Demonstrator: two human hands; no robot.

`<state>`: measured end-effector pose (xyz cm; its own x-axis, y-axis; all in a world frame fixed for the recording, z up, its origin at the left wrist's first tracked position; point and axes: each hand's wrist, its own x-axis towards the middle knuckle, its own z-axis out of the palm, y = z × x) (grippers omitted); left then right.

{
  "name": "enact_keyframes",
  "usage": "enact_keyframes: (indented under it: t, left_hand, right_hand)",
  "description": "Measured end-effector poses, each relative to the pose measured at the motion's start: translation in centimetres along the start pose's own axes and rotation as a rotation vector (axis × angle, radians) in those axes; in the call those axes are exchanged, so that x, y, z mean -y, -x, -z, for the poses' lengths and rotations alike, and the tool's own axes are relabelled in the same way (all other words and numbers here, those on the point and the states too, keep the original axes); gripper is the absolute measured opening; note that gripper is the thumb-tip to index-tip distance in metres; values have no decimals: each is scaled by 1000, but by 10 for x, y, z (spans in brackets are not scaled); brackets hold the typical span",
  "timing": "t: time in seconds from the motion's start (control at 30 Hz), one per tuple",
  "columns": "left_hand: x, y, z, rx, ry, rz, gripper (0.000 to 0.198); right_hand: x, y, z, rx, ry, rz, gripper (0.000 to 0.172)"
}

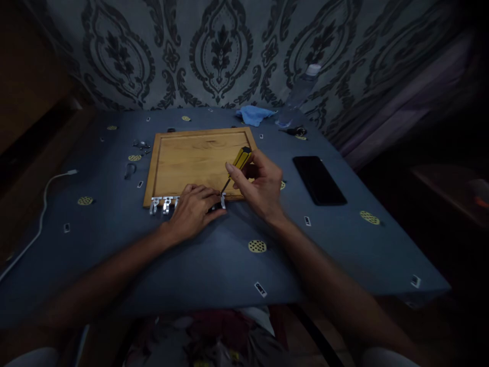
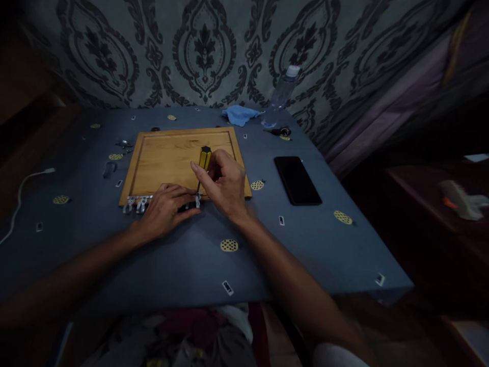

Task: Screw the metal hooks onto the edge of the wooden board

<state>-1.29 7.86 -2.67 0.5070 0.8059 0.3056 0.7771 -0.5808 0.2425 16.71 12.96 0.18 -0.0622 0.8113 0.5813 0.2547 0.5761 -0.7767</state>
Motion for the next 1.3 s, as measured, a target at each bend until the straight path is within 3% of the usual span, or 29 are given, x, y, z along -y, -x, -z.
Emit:
enact_keyframes:
  t: [0.27,0.57,0.67,1.17,1.3]
  left_hand:
    - [1,1,-2,-35,-2,-15,30]
    - [0,0,-2,-36,-6,-11,30]
    - [1,1,-2,-25,5,-13,31]
    - [0,1,-1,-18,16,-1,30]
    - [0,0,0,-5,18,0,30]
  right_hand:
    - [1,-2,0,52,17,5,41]
    - [4,-13,14,327,-99,-38,38]
    - [5,-14,17,361,-117,-41,37]
    - [6,-2,1,-40,-47,10,43]
    - [4,-4,3,-55,-42,-16,46]
